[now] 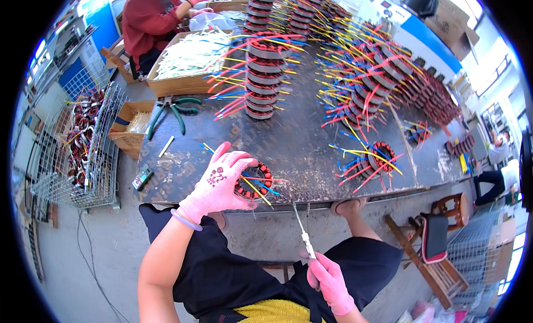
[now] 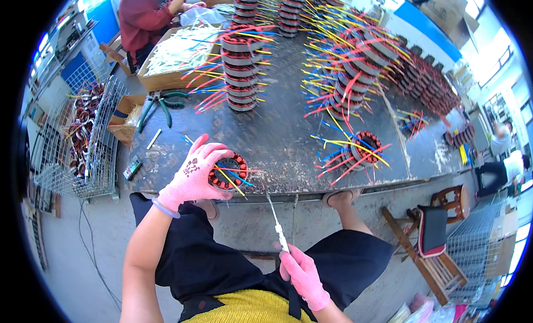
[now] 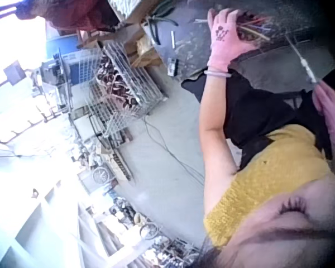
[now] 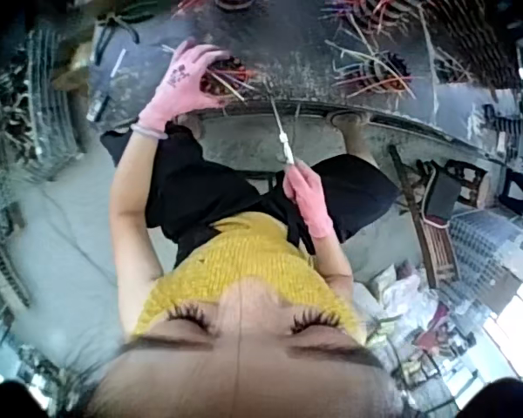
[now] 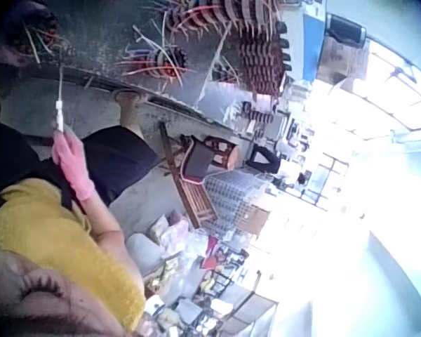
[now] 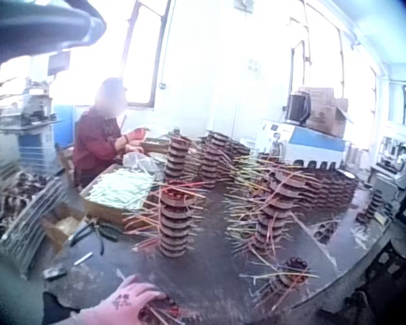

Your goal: The person uses a soldering iron to fuse wire ends on a metal stator core and then places it onto a growing stack of similar components.

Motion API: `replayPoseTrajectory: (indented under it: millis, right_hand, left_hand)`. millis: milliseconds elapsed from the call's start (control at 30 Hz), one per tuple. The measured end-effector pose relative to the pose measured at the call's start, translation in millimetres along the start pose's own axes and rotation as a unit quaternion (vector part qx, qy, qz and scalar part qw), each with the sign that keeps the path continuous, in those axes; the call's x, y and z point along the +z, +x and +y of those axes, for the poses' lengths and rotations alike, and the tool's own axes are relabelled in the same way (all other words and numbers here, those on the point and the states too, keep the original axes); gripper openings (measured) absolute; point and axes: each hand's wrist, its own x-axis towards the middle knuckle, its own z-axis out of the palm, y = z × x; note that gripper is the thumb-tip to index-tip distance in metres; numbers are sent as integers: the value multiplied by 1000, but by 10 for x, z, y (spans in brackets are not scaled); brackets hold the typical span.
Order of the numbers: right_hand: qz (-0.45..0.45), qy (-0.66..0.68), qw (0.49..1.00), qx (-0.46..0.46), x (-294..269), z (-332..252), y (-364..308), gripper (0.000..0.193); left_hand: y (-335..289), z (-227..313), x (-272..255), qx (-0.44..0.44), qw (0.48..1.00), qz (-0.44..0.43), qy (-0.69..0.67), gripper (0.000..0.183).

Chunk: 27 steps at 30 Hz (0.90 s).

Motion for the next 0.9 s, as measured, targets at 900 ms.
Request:
replayPoseTrajectory:
  millis: [900]
  right_hand:
    - [-55,11,998,28,-15,148,150,37]
  left_hand:
    - [81,-32,69,18,997,-70,31,92]
